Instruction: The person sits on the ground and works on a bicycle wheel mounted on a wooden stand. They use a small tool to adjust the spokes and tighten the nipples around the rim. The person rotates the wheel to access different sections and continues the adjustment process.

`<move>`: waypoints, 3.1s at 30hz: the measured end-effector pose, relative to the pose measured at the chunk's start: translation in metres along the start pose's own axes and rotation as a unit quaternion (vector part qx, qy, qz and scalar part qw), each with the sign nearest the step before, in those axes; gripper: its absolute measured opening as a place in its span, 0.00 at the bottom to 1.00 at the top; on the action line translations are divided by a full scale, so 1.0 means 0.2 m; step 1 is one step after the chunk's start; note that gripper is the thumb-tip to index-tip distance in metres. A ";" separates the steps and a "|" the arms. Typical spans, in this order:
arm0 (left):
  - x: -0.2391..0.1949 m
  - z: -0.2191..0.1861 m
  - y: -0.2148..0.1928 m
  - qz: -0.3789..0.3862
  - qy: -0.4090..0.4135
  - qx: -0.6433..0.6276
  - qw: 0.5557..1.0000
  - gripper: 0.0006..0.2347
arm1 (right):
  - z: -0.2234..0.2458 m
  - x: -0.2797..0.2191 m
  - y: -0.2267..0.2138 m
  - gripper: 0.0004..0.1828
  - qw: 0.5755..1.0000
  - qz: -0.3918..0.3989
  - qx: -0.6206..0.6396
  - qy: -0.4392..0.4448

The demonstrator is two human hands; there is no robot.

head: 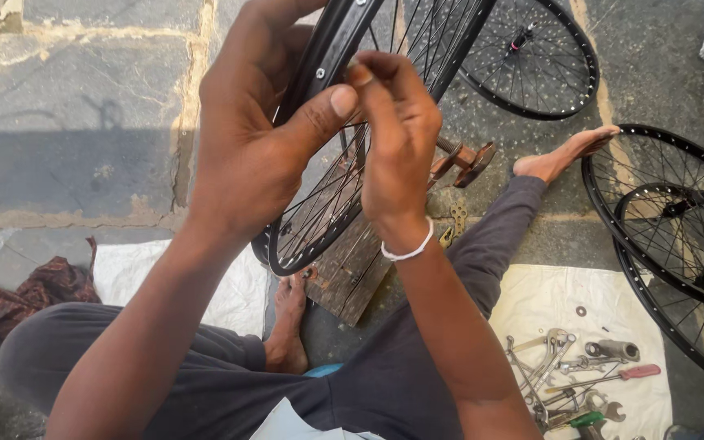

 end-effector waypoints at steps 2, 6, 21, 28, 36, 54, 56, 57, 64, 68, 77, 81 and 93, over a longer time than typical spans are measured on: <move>0.00 0.00 0.00 0.009 0.008 0.011 1.000 0.20 | -0.04 0.01 -0.06 0.08 1.000 -0.021 -0.006 0.001; -0.29 0.19 -0.10 -0.055 -0.036 0.014 0.998 0.19 | -0.01 -0.34 -0.13 0.13 0.990 -0.040 -0.135 -0.017; -1.15 2.06 -0.35 -0.136 -0.424 0.374 0.814 0.19 | -0.97 -1.97 -1.09 0.07 0.839 -0.350 -0.132 0.394; -1.07 2.16 -0.17 0.013 -0.466 0.382 0.798 0.14 | -0.99 -1.92 -1.10 0.07 0.858 -0.328 -0.142 0.370; -1.04 2.25 -0.14 0.133 -0.423 0.493 0.748 0.10 | -1.06 -1.93 -1.09 0.06 0.856 -0.307 -0.134 0.394; -0.95 2.04 -0.12 0.085 -0.415 0.442 0.791 0.24 | -1.00 -1.84 -0.92 0.06 0.871 -0.251 -0.177 0.384; -0.95 2.05 -0.13 0.090 -0.424 0.435 0.789 0.24 | -1.00 -1.83 -0.90 0.07 0.878 -0.239 -0.186 0.370; -0.96 2.05 -0.12 0.093 -0.429 0.431 0.788 0.24 | -0.99 -1.82 -0.89 0.07 0.881 -0.233 -0.191 0.364; -0.94 2.01 -0.13 0.085 -0.414 0.434 0.796 0.24 | -0.89 -1.66 -0.66 0.09 0.886 -0.154 -0.254 0.356; -0.94 1.99 -0.13 0.082 -0.413 0.435 0.796 0.24 | -0.80 -1.47 -0.42 0.10 0.901 -0.061 -0.297 0.311; -0.93 1.96 -0.13 0.078 -0.439 0.407 0.797 0.22 | -0.64 -1.11 0.05 0.14 0.874 0.131 -0.456 0.106; -0.93 1.95 -0.13 0.081 -0.446 0.403 0.795 0.22 | -0.67 -1.05 0.11 0.18 0.821 0.177 -0.539 0.055; -0.93 1.94 -0.14 0.064 -0.425 0.413 0.803 0.21 | -0.69 -1.08 0.13 0.09 0.823 0.187 -0.533 -0.058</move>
Point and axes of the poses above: each hand's wrist, its own x-axis towards the middle knuckle, its own y-axis out of the palm, z = x × y, the point moved 10 cm from there along x, towards the middle knuckle, and after that the axes turned 11 degrees about z, right-handed, at the moved point
